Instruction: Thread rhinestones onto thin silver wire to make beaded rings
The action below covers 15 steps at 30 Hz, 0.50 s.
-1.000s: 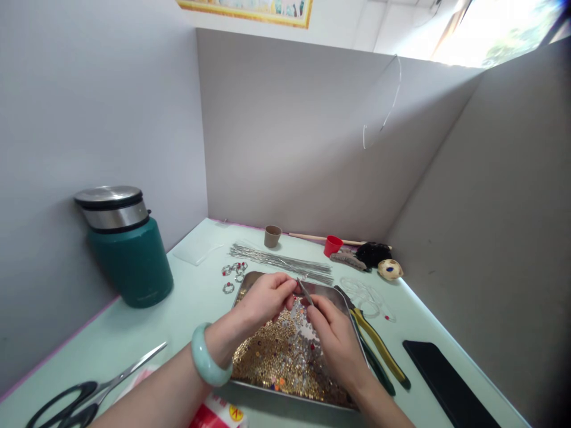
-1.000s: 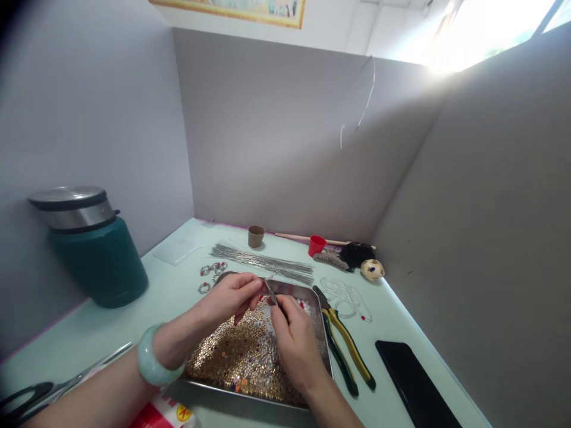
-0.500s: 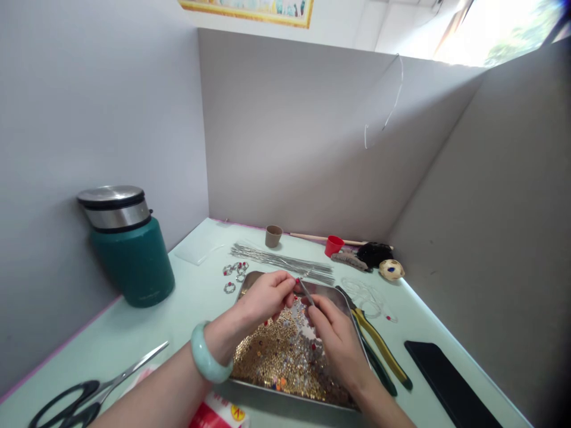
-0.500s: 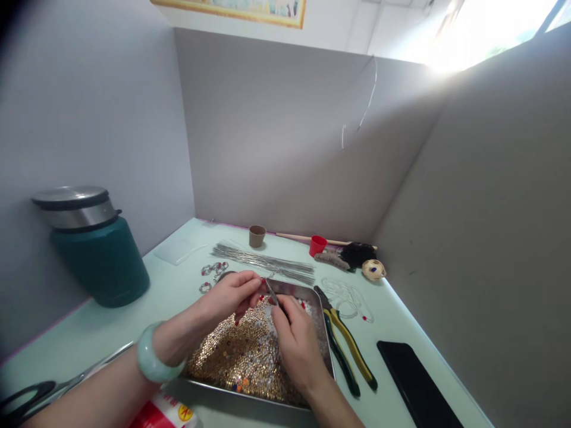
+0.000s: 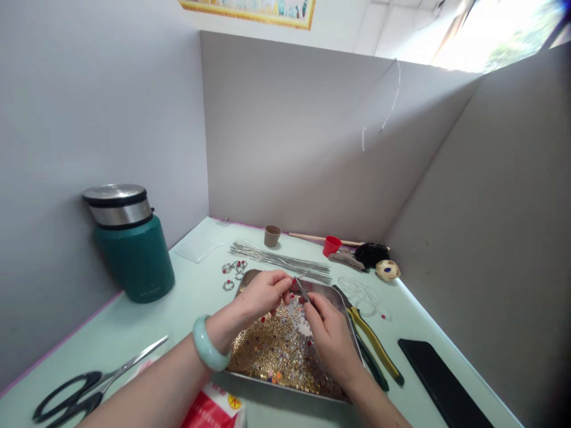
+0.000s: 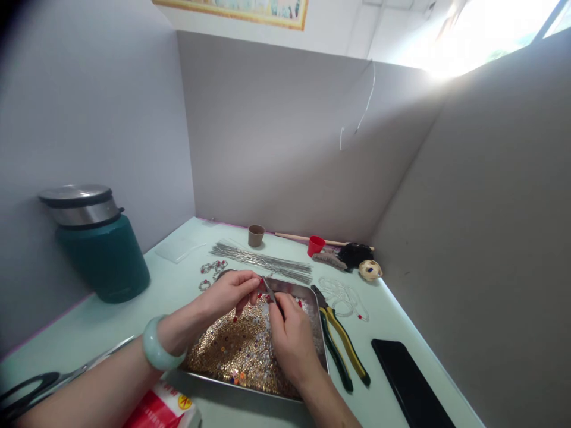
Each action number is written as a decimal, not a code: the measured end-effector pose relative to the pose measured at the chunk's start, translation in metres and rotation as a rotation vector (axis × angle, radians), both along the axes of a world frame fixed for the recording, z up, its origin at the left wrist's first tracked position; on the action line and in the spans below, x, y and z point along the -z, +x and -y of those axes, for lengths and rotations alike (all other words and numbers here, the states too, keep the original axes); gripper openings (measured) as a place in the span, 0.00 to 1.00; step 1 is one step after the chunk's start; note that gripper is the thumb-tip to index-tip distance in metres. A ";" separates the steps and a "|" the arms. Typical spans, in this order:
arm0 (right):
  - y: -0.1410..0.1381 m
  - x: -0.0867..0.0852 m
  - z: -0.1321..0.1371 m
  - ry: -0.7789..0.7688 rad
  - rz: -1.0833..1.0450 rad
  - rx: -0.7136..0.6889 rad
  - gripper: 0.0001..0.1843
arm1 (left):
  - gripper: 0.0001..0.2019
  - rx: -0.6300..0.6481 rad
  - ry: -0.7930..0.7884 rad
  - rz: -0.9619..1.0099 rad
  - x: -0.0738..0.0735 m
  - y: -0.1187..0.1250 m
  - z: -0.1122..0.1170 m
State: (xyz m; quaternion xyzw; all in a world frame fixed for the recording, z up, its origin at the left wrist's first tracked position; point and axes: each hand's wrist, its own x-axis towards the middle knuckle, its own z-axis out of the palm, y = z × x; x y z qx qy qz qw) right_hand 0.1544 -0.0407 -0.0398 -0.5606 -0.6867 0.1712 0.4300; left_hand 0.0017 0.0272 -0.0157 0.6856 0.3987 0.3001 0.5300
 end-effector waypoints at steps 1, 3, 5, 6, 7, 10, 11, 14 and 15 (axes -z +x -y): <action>0.000 0.000 0.000 0.005 0.005 0.007 0.11 | 0.13 -0.031 0.071 -0.041 -0.001 0.000 -0.001; 0.001 0.000 0.000 0.003 0.010 0.020 0.12 | 0.11 -0.130 0.281 -0.107 -0.004 -0.002 0.000; 0.001 -0.001 -0.001 -0.007 0.011 0.039 0.13 | 0.12 -0.278 0.485 -0.143 -0.015 -0.004 0.005; 0.001 -0.002 -0.001 -0.010 0.009 0.048 0.14 | 0.13 -0.293 0.555 -0.157 -0.024 -0.007 0.009; 0.001 -0.003 -0.001 -0.009 0.007 0.054 0.14 | 0.13 -0.271 0.605 -0.172 -0.036 -0.009 0.015; 0.002 -0.004 0.000 0.002 0.003 0.056 0.14 | 0.11 -0.191 0.587 -0.114 -0.082 -0.022 0.039; 0.002 -0.004 0.000 0.005 0.002 0.054 0.14 | 0.12 -0.173 0.516 -0.048 -0.100 -0.029 0.048; 0.001 -0.004 0.001 0.007 -0.001 0.047 0.14 | 0.15 -0.229 0.432 0.166 -0.136 -0.060 0.082; 0.001 -0.004 0.002 0.008 -0.002 0.044 0.14 | 0.15 -0.284 0.443 0.195 -0.137 -0.074 0.096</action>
